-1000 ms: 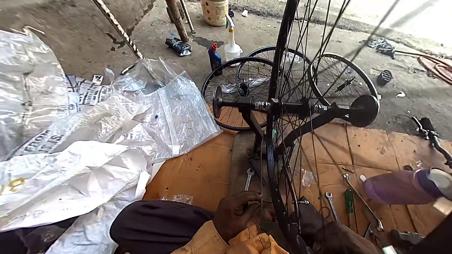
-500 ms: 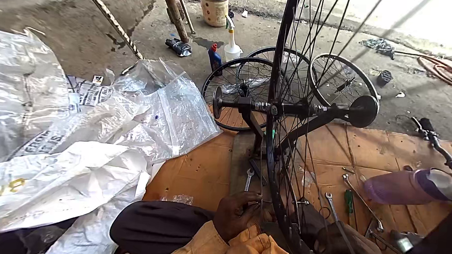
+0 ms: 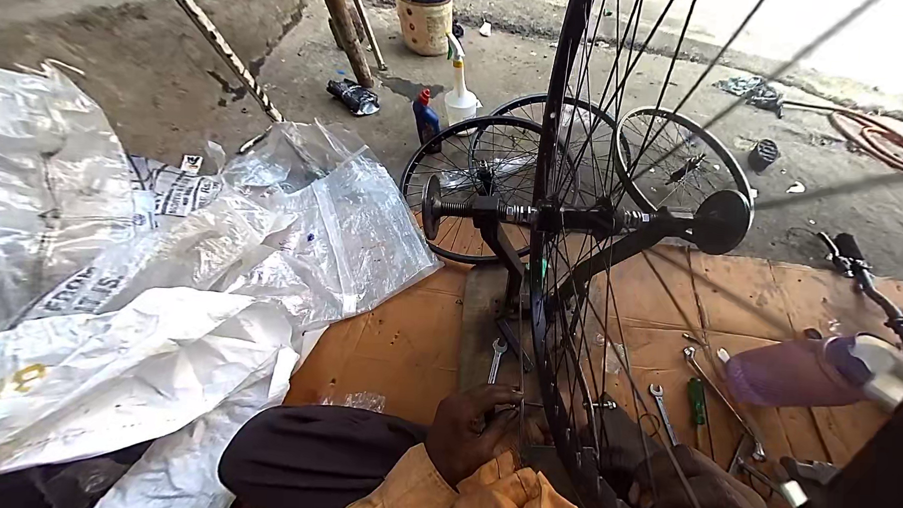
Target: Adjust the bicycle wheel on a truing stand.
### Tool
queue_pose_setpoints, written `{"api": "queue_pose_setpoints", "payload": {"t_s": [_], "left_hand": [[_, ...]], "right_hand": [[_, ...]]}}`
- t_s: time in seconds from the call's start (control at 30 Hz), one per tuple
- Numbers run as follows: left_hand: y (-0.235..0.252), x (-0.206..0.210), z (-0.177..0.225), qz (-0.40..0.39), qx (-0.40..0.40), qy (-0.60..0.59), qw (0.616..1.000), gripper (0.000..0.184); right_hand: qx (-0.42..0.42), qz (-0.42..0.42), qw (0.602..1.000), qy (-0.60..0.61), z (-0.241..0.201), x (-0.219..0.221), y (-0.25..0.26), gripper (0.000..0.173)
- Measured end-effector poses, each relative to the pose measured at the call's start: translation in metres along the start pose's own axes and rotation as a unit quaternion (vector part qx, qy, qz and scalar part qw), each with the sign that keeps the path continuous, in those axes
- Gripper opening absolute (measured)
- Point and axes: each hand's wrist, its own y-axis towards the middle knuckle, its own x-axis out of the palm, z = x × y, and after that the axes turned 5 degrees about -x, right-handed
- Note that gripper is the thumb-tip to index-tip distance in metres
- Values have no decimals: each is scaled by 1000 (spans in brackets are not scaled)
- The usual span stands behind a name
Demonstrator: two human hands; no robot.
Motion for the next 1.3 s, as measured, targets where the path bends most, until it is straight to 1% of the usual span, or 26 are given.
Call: {"api": "queue_pose_setpoints", "payload": {"t_s": [0.23, 0.3, 0.47, 0.67, 0.73, 0.8, 0.87, 0.93, 1.0, 1.1, 1.23, 1.3], "left_hand": [[0, 0, 1, -1, 3, 0, 1000, 21], [0, -1, 1, -2, 1, -6, 1000, 20], [0, 0, -1, 0, 3, -6, 1000, 20], [1, 0, -2, -1, 11, -4, 1000, 20], [1, -1, -2, -2, 9, -4, 1000, 20], [1, -1, -2, -3, 7, -2, 1000, 20], [1, 0, -3, -2, 6, -3, 1000, 20], [0, 0, -3, -3, 10, -9, 1000, 21], [1, 0, -3, -1, 12, -10, 1000, 21], [-1, 0, -3, -1, 13, -9, 1000, 22], [-1, 0, -4, -2, 13, -8, 1000, 23], [-1, -1, -5, -9, 9, -9, 1000, 24]], "right_hand": [[-10, 35, 999, 13, -13, 1, 5, 34], [-12, 43, 999, 16, -15, 2, 5, 33], [-14, 38, 999, 13, -10, 3, 1, 38], [-13, 48, 999, -17, -18, 3, 7, 31], [-4, 22, 999, -46, -15, 4, 8, 22], [5, -46, 996, -81, 2, 1, 3, 16], [35, -109, 983, -144, 19, -3, -5, 17], [62, -131, 970, -194, 27, -4, -12, 24], [62, -111, 974, -190, 26, -3, -13, 26], [24, -74, 984, -162, 20, 2, -10, 17], [-17, -70, 982, -177, 30, 3, -11, 14], [-11, -60, 987, -146, 18, -1, -8, 13]]}}
